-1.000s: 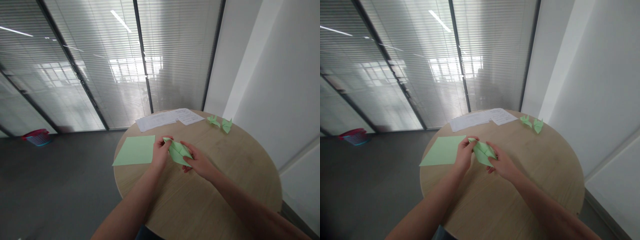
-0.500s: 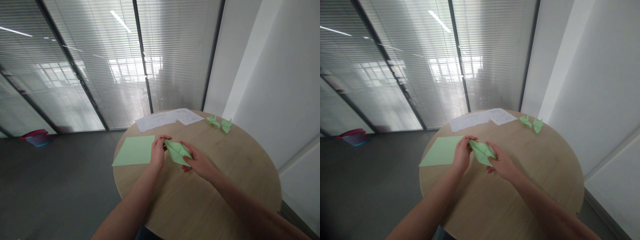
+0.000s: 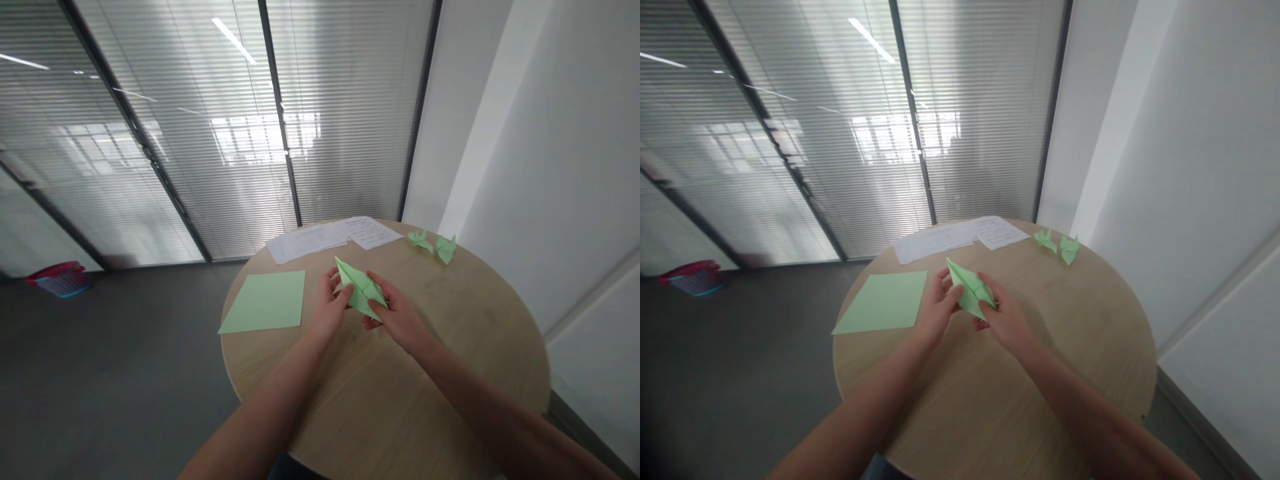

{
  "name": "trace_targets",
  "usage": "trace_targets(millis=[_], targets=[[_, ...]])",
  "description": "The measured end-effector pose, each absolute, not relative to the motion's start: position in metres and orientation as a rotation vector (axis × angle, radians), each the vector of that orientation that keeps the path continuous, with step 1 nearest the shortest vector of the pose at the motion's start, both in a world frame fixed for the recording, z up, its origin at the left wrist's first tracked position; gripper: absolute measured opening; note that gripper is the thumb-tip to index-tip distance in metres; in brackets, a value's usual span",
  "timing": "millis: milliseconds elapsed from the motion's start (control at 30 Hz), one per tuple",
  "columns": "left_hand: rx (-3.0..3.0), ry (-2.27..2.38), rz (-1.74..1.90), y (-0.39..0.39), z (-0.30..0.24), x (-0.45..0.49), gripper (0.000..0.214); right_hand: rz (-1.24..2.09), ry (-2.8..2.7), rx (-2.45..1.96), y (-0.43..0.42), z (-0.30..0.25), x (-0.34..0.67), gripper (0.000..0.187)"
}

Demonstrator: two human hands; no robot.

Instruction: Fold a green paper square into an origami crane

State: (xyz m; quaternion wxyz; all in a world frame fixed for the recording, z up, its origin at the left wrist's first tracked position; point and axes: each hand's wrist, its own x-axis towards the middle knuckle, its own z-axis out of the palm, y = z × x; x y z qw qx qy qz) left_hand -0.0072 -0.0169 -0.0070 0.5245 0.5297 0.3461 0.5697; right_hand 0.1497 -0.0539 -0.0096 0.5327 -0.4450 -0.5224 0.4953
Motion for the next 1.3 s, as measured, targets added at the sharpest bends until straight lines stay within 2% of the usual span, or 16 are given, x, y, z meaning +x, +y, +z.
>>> trace_targets(millis=[167,300,400,533,633,700,1067,1167,1300], targets=[[1.231,1.011,1.486,-0.016,-0.009,-0.008,0.052,1.120,-1.234,-1.040,-0.055,-0.010,0.151,0.073],[1.094,0.866,1.254,-0.017,-0.006,-0.008,0.069,1.059,-1.243,-1.054,-0.055,-0.008,0.151,0.074],[1.123,0.772,1.243,-0.021,-0.003,-0.004,0.074,1.072,-1.253,-1.063,-0.056,-0.007,0.149,0.075],[1.226,0.748,1.343,-0.023,0.001,-0.004,0.054,1.125,-1.240,-1.038,-0.059,-0.006,0.145,0.079],[1.253,0.790,1.374,-0.018,0.000,-0.008,0.043,1.151,-1.267,-0.991,-0.062,-0.007,0.144,0.069],[1.280,0.843,1.423,-0.015,-0.001,-0.011,0.043,1.148,-1.253,-0.969,-0.062,-0.009,0.144,0.062],[1.614,0.919,1.405,-0.028,0.007,-0.012,0.052,1.173,-1.316,-0.940,-0.057,-0.009,0.150,0.063],[1.644,0.944,1.454,-0.029,0.005,-0.011,0.043,1.159,-1.317,-0.930,-0.056,-0.010,0.147,0.062],[1.747,0.976,1.581,-0.030,0.001,-0.009,0.008,1.104,-1.301,-0.918,-0.056,-0.013,0.146,0.058]])
